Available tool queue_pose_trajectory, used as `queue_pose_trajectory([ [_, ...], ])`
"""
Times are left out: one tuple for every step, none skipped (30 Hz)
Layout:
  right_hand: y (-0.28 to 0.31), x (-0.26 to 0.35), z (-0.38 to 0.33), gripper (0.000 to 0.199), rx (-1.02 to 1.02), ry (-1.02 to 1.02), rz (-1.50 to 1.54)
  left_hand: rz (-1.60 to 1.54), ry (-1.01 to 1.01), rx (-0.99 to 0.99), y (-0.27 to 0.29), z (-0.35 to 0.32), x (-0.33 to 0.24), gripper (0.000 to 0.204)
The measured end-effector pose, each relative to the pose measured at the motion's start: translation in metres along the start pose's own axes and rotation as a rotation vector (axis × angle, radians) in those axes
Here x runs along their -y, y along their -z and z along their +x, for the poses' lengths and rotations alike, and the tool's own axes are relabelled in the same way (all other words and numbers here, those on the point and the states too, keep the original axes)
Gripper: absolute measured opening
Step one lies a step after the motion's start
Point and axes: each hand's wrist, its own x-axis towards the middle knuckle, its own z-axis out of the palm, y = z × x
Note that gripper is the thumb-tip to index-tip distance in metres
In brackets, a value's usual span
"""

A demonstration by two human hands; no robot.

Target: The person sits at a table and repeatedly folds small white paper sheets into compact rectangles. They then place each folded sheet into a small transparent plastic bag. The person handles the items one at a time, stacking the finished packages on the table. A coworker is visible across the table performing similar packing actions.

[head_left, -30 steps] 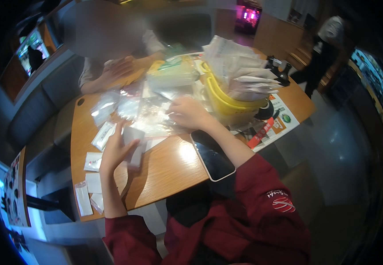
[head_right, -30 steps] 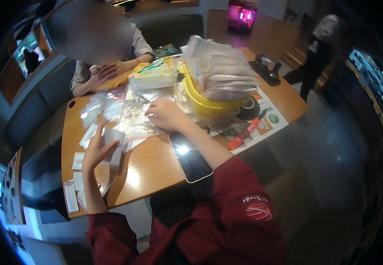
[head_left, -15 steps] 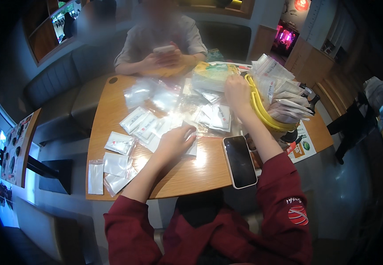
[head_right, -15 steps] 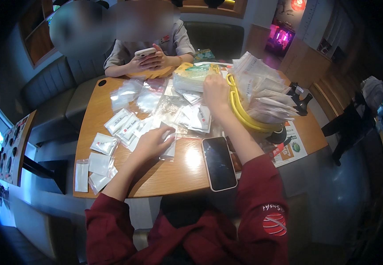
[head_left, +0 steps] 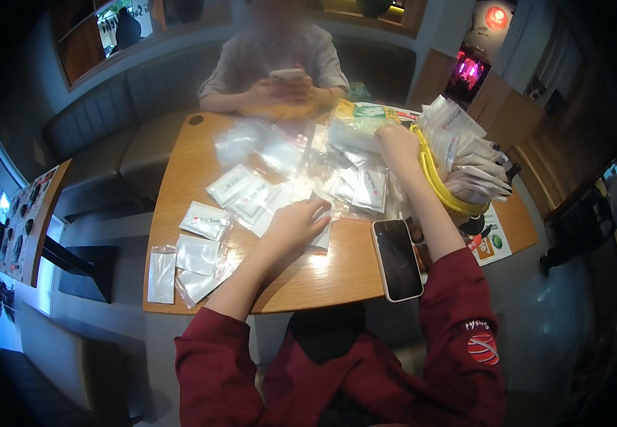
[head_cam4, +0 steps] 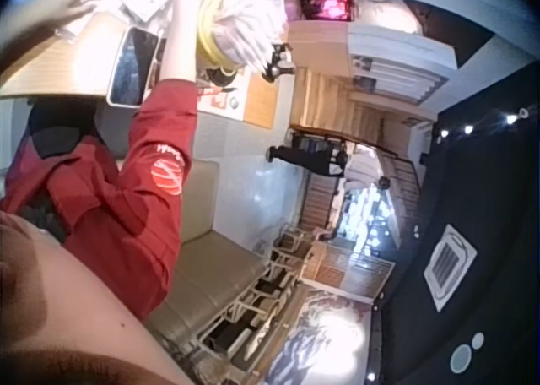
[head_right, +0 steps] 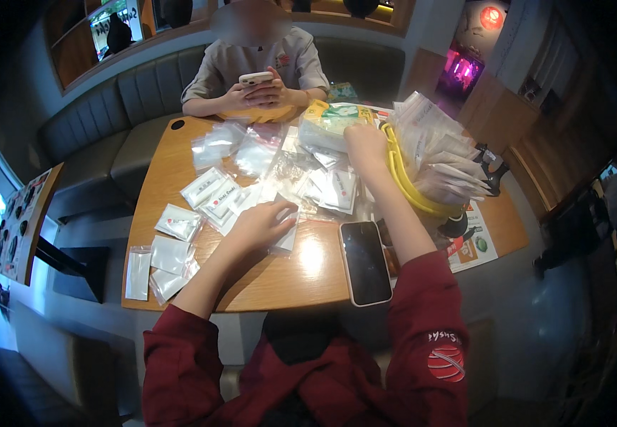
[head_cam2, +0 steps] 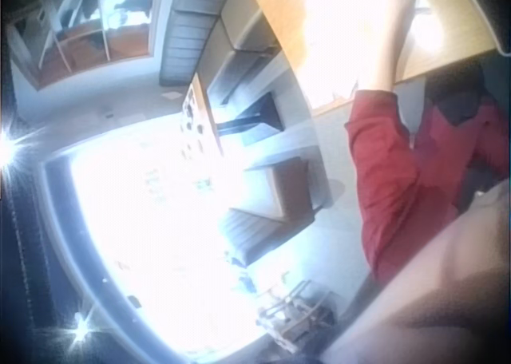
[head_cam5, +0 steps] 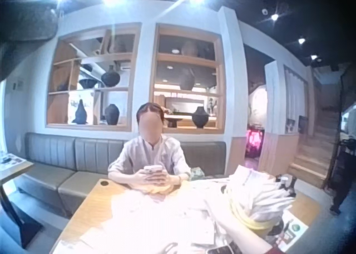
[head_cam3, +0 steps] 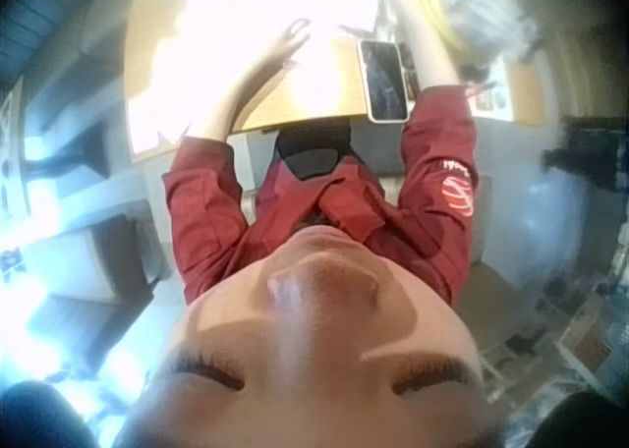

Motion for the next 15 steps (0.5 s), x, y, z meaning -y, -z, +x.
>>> queue_pose_trajectory([
  [0.005,0.001,-0.002,0.009,-0.007,-0.015,0.045,0.001,-0.003,-0.005,0.000,0.000,0.001,0.030],
  [0.011,0.002,-0.003,0.009,-0.014,-0.030,0.091,0.002,-0.006,-0.009,0.000,0.001,0.001,0.030],
  [0.018,0.004,-0.004,0.009,-0.017,-0.027,0.106,0.006,-0.010,-0.011,0.000,0.000,0.002,0.030],
  [0.025,0.005,-0.006,0.010,-0.019,-0.025,0.121,0.009,-0.019,-0.022,0.000,0.000,0.003,0.030],
  [0.031,0.006,-0.007,0.010,-0.022,-0.023,0.137,0.012,-0.028,-0.032,0.000,0.000,0.004,0.029],
  [0.036,0.005,-0.008,0.010,-0.033,-0.016,0.141,0.015,-0.039,-0.040,0.000,0.000,0.004,0.029],
  [0.041,0.004,-0.010,0.010,-0.045,-0.009,0.146,0.007,-0.031,-0.031,0.001,0.000,0.004,0.029],
  [0.045,0.003,-0.012,0.011,-0.056,-0.002,0.151,-0.001,-0.023,-0.022,0.003,0.000,0.005,0.030],
  [0.047,0.001,-0.013,0.010,-0.109,0.034,0.134,-0.009,-0.015,-0.013,0.005,0.000,0.004,0.030],
  [0.049,-0.001,-0.016,0.010,-0.163,0.070,0.117,0.006,0.011,-0.002,0.007,-0.001,0.001,0.031],
  [0.051,-0.002,-0.018,0.010,-0.216,0.106,0.100,0.021,0.037,0.009,0.010,-0.002,-0.002,0.032],
  [0.059,0.001,-0.020,0.011,-0.236,0.105,0.158,0.035,0.067,0.016,0.013,-0.002,-0.003,0.033],
  [0.072,0.009,-0.022,0.011,-0.257,0.114,0.228,0.116,0.015,-0.069,0.011,-0.004,0.005,0.036],
  [0.085,0.017,-0.024,0.011,-0.278,0.124,0.300,0.199,-0.035,-0.153,0.007,-0.004,0.018,0.041],
  [0.098,0.020,-0.031,0.012,-0.230,0.034,0.439,0.273,-0.102,-0.229,0.002,-0.001,0.023,0.045],
])
